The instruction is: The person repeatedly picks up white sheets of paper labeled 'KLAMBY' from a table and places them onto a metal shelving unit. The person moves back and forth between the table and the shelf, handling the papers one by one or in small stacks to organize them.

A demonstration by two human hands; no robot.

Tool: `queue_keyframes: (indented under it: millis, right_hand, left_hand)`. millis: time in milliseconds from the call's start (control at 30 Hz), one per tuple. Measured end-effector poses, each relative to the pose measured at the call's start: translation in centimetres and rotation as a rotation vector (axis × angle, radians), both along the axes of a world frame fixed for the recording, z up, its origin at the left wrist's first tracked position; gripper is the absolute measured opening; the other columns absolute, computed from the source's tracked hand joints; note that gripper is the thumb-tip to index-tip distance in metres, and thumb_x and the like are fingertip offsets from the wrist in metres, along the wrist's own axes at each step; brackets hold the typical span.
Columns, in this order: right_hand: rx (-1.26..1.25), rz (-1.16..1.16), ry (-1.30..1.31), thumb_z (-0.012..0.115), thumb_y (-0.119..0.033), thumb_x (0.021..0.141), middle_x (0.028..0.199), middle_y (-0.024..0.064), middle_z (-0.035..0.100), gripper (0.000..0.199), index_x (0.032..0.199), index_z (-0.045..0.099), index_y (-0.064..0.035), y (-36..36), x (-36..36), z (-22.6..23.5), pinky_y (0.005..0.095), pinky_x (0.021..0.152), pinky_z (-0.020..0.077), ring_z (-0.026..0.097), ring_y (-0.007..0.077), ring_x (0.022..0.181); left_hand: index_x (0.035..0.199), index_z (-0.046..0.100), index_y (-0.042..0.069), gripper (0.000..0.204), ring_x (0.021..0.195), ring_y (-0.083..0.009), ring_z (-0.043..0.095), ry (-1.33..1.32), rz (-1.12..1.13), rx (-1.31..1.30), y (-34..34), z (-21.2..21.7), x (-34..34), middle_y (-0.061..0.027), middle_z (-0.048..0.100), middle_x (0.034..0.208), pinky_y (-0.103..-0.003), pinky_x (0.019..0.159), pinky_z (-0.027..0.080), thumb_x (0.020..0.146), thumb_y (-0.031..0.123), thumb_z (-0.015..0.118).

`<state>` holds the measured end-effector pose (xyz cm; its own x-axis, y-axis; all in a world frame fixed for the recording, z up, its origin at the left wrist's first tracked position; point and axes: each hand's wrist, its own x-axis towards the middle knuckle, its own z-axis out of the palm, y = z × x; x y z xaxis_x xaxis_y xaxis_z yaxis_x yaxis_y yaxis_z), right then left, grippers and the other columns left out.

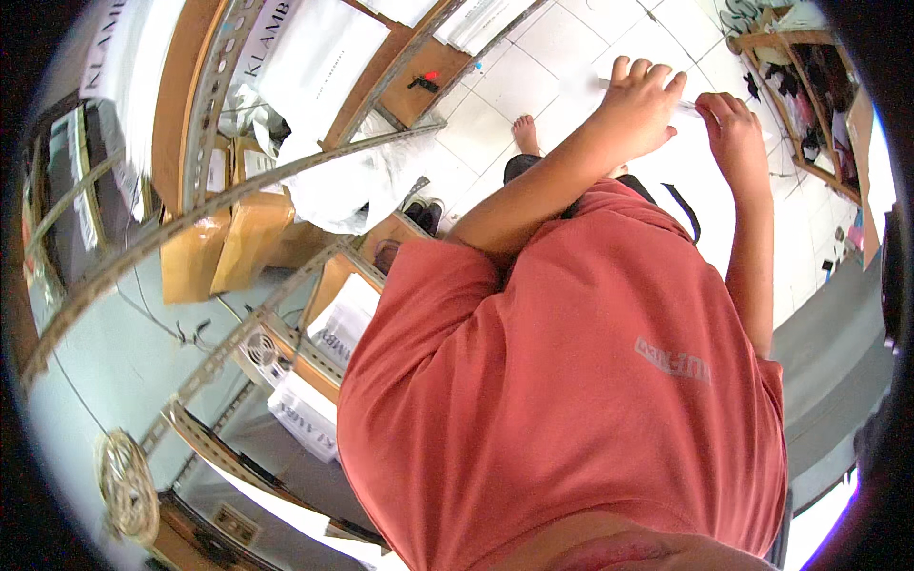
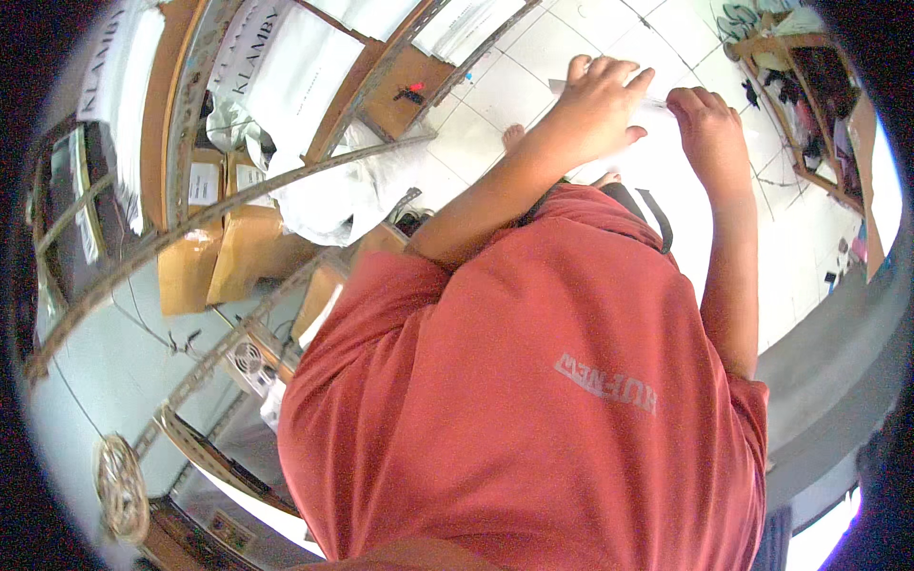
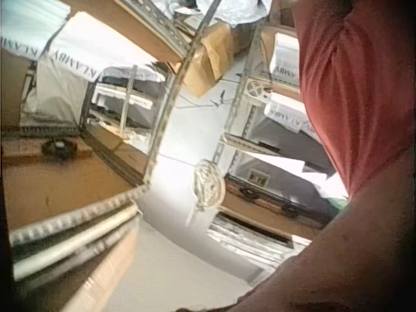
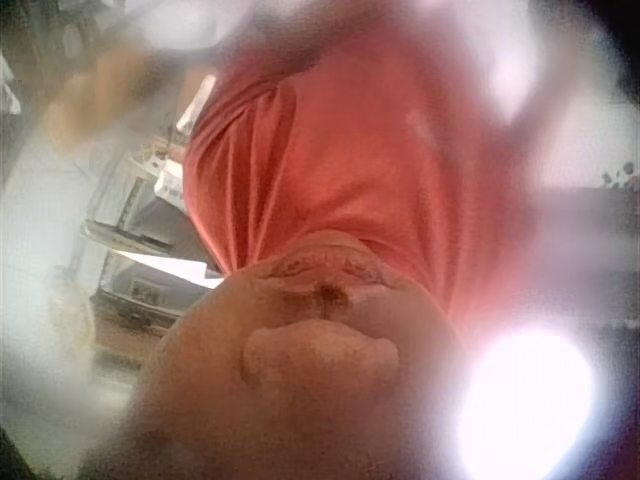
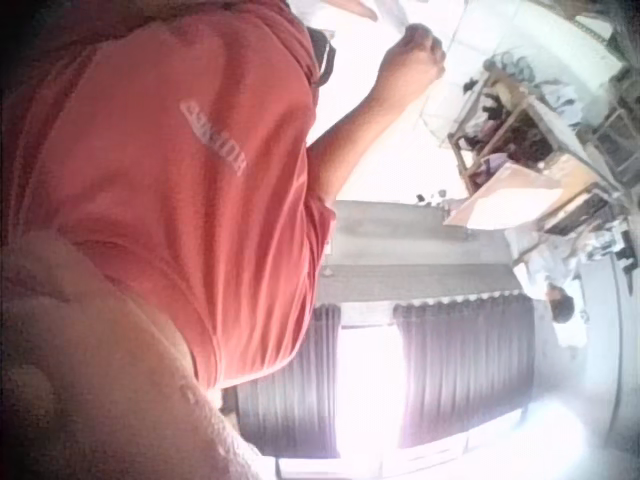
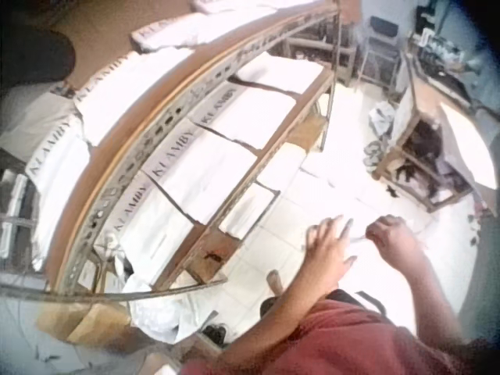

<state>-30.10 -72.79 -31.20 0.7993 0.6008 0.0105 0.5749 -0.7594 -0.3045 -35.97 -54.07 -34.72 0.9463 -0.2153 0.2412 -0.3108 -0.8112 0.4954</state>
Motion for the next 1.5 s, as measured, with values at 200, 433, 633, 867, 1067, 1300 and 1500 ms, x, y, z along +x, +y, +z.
queue_keyframes:
  millis: [200,433,633,867,1067,1300,1500]
  right_hand:
    - [0.008,0.017,-0.150,0.060,-0.022,0.091,0.096,0.0023,0.067,0.013,0.098,0.066,-0.0130,-7.5,0.6,1.4,0.0392,0.085,0.0430,0.060,0.0230,0.097]
    - [-0.037,-0.182,-0.348,0.061,-0.021,0.089,0.101,-0.0036,0.067,0.009,0.094,0.068,-0.0175,-17.9,3.5,1.4,0.0452,0.087,0.0382,0.059,0.0209,0.103]
    - [-0.091,-0.285,-0.372,0.061,-0.021,0.088,0.099,-0.0069,0.067,0.008,0.090,0.069,-0.0195,-21.8,8.1,1.1,0.0451,0.090,0.0367,0.058,0.0183,0.105]
    - [-0.094,-0.370,-0.288,0.071,-0.030,0.085,0.127,0.0023,0.059,0.043,0.125,0.058,-0.0189,-28.2,14.1,0.3,0.0489,0.104,0.0297,0.049,0.0269,0.125]
    - [-0.108,-0.523,0.099,0.073,-0.026,0.084,0.116,0.0057,0.064,0.034,0.115,0.062,-0.0146,-33.4,17.2,-0.3,0.0450,0.099,0.0354,0.055,0.0258,0.115]
    - [0.099,-0.701,0.377,0.071,-0.021,0.085,0.106,0.0138,0.068,0.024,0.103,0.066,-0.0061,-34.8,22.2,0.5,0.0431,0.089,0.0472,0.061,0.0341,0.104]
    - [0.269,-0.789,0.486,0.068,-0.022,0.087,0.103,0.0175,0.068,0.027,0.104,0.067,-0.0011,-38.5,27.2,-0.1,0.0410,0.088,0.0491,0.062,0.0352,0.100]
  left_hand:
    - [0.096,0.072,0.009,0.019,0.084,-0.0270,0.067,0.108,-0.087,0.212,-9.5,0.4,3.2,-0.0099,0.071,0.081,-0.046,0.085,0.038,0.088,0.020,0.059]
    - [0.085,0.074,0.015,0.018,0.077,-0.0251,0.068,0.005,-0.105,0.151,-17.7,1.1,7.5,-0.0087,0.072,0.079,-0.043,0.078,0.041,0.088,0.022,0.059]
    - [0.081,0.071,0.013,0.017,0.076,-0.0254,0.068,-0.108,-0.178,0.076,-23.3,-1.2,13.5,-0.0067,0.069,0.075,-0.043,0.075,0.043,0.087,0.024,0.059]
    - [0.084,0.072,0.011,0.019,0.075,-0.0310,0.068,0.015,-0.193,-0.054,-26.3,-6.2,26.1,-0.0130,0.070,0.079,-0.048,0.069,0.051,0.088,0.023,0.057]
    - [0.095,0.072,0.009,0.020,0.069,-0.0341,0.066,0.318,-0.108,-0.484,-26.8,-5.9,37.0,-0.0178,0.067,0.077,-0.043,0.065,0.051,0.089,0.025,0.062]
    - [0.103,0.068,0.005,0.023,0.068,-0.0315,0.066,0.522,-0.192,-0.385,-27.1,-4.2,47.2,-0.0184,0.068,0.081,-0.039,0.064,0.051,0.091,0.023,0.061]
    - [0.109,0.062,0.000,0.024,0.086,-0.0342,0.070,0.439,-0.152,-0.543,-28.7,-7.8,53.0,-0.0243,0.069,0.092,-0.039,0.074,0.054,0.094,0.018,0.059]
